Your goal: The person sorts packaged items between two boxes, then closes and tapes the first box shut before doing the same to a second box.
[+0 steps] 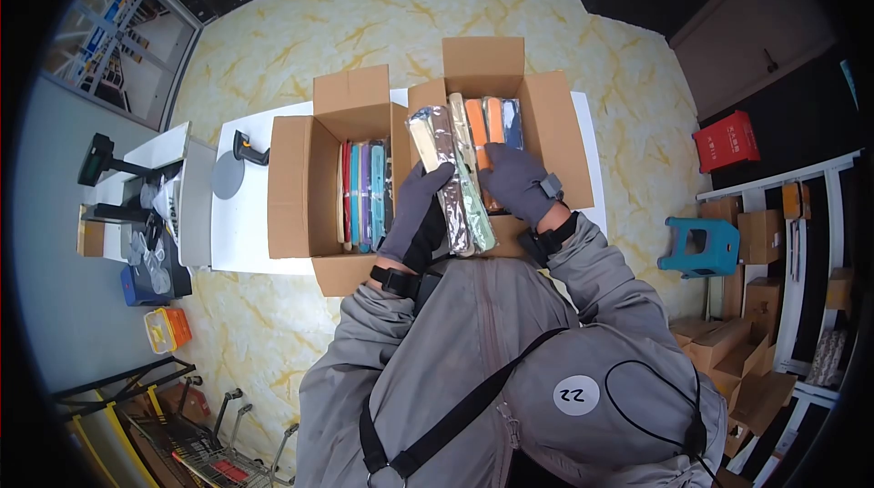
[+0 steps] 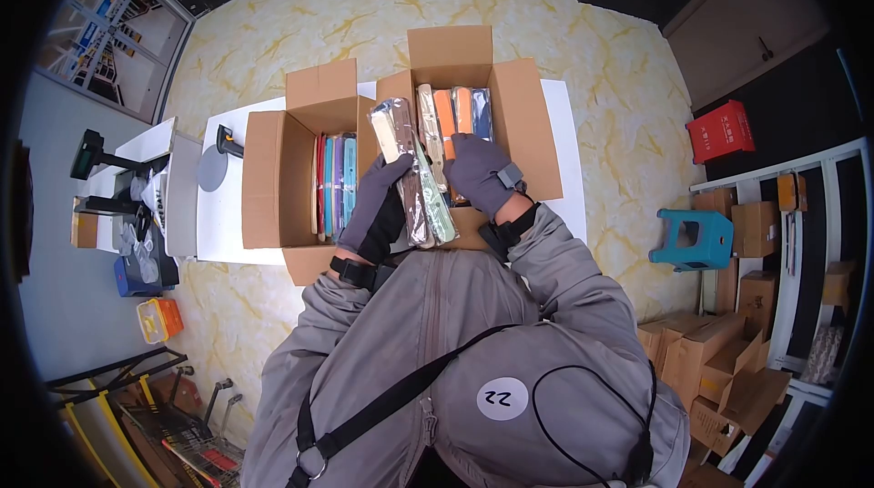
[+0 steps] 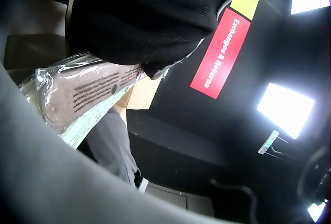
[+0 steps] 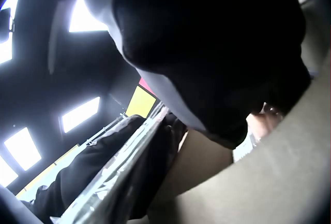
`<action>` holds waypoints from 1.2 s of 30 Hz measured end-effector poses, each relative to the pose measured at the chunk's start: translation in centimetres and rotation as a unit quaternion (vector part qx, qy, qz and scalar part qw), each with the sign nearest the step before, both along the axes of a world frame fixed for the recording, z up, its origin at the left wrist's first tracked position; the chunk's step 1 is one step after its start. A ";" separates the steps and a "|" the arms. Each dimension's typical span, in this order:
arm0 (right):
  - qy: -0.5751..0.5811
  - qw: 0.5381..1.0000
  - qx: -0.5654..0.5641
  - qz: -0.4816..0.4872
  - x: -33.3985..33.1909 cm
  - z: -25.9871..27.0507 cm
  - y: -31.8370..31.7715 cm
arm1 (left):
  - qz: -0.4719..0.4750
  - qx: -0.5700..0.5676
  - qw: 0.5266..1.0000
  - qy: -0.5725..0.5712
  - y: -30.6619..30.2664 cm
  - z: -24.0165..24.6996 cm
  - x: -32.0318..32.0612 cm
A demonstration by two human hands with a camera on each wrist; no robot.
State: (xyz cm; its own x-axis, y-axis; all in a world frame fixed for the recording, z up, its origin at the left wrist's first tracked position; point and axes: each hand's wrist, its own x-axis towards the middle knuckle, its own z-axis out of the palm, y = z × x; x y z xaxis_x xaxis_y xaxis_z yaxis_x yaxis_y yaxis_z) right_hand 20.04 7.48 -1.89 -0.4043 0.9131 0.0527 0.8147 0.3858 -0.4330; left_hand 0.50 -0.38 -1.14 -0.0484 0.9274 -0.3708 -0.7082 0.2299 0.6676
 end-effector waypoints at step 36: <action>0.218 0.949 -0.210 -0.090 0.6 4.3 1.0 | -0.001 -0.015 1.000 -0.001 0.0 0.1 -0.2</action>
